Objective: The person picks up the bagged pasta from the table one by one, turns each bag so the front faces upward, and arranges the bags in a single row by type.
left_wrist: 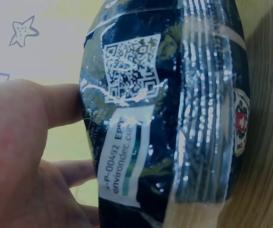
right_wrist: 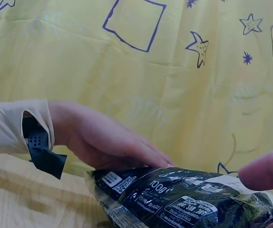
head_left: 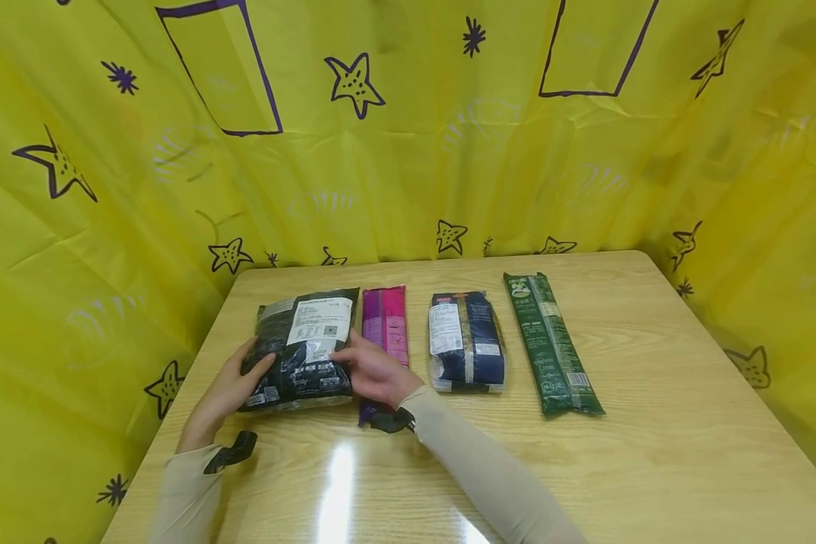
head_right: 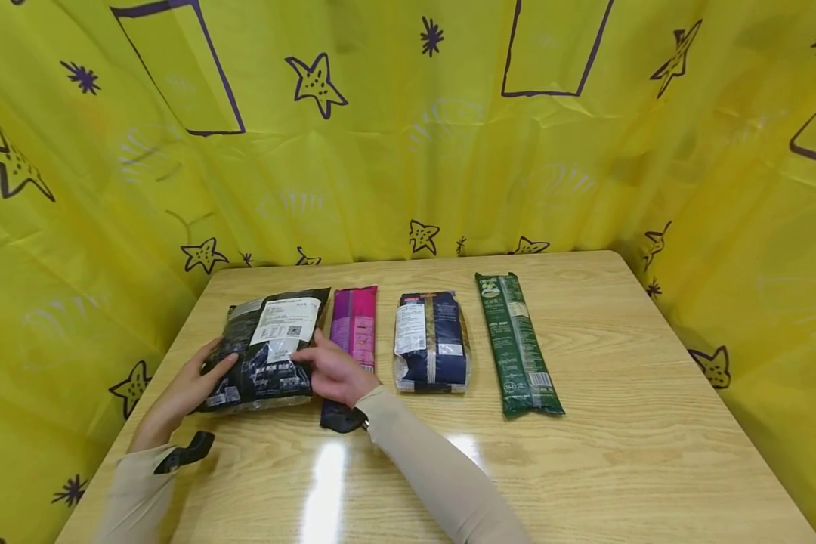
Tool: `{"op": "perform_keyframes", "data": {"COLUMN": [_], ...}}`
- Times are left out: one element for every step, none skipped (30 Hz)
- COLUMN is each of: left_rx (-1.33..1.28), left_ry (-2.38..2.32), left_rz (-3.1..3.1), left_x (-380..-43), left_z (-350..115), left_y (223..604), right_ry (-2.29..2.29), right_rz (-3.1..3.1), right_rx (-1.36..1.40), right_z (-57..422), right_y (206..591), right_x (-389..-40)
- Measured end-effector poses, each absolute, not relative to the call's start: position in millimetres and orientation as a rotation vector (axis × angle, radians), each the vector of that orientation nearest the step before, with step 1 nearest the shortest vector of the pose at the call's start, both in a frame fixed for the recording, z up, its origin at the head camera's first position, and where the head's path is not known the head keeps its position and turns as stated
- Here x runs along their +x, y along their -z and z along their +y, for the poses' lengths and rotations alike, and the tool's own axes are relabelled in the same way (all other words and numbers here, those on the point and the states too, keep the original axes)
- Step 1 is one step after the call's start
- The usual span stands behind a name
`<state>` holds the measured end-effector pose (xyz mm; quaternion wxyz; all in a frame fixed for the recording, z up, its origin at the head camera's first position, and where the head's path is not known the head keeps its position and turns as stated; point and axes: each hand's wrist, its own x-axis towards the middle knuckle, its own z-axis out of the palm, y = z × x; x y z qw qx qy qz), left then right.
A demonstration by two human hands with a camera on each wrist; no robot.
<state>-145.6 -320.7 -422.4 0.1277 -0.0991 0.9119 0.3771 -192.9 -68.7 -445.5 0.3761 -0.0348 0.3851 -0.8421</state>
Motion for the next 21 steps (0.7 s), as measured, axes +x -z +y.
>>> {"op": "perform_keyframes", "data": {"left_rx": [-0.288, -0.287, -0.285, -0.285, -0.287, -0.29, -0.293, -0.295, -0.298, -0.301, -0.302, -0.302, -0.305, -0.307, -0.309, -0.309, -0.309, -0.307, -0.305, -0.301, -0.298], "left_ry": [-1.101, -1.106, -1.111, -1.115, -1.119, -1.12, -1.125, -1.126, -1.128, -1.131, -1.135, -1.139, -1.146, -1.154, -1.162, -1.166, -1.171, -1.178, -1.185, -1.191, -1.196], "left_rz": [2.652, 2.649, 2.648, 2.646, 2.644, 2.642, 2.639, 2.637, 2.635, 2.633, 2.631, 2.627, 2.625, 2.623, 2.619, 2.617, 2.613, 2.61, 2.607, 2.603, 2.599], "left_x": [-146, -146, -146, -146, -147, -147, -148, -148, -148, -148, -148, -148, -148, -148, -148, -148, -148, -148, -148, -148, -148], "left_z": [-320, -320, -319, -319, -318, -318, -317, -317, -317, -316, -316, -316, -315, -315, -315, -315, -314, -314, -313, -313, -313], "left_y": [422, 423, 423, 423, 423, 423, 424, 424, 425, 425, 425, 425, 425, 425, 425, 426, 426, 426, 426, 426, 426], "right_ry": [2.153, 2.149, 2.144, 2.141, 2.138, 2.137, 2.134, 2.13, 2.13, 2.13, 2.129, 2.127, 2.125, 2.124, 2.125, 2.126, 2.125, 2.125, 2.125, 2.126, 2.126], "right_rz": [0.999, 1.018, 1.032, 1.042, 1.055, 1.059, 1.065, 1.069, 1.067, 1.075, 1.076, 1.078, 1.085, 1.087, 1.087, 1.089, 1.086, 1.086, 1.082, 1.073, 1.067], "right_rx": [-0.082, -0.073, -0.069, -0.066, -0.066, -0.071, -0.078, -0.08, -0.089, -0.093, -0.1, -0.109, -0.112, -0.113, -0.118, -0.116, -0.12, -0.119, -0.12, -0.123, -0.134], "right_z": [-68, -68, -67, -66, -65, -65, -64, -64, -63, -62, -62, -61, -60, -60, -59, -59, -58, -58, -58, -57, -57], "right_y": [445, 444, 444, 443, 443, 442, 441, 440, 440, 439, 438, 438, 437, 436, 436, 436, 435, 435, 434, 433, 433], "right_x": [-193, -193, -192, -192, -192, -192, -192, -192, -192, -192, -192, -192, -192, -192, -192, -192, -192, -192, -192, -192, -192]}}
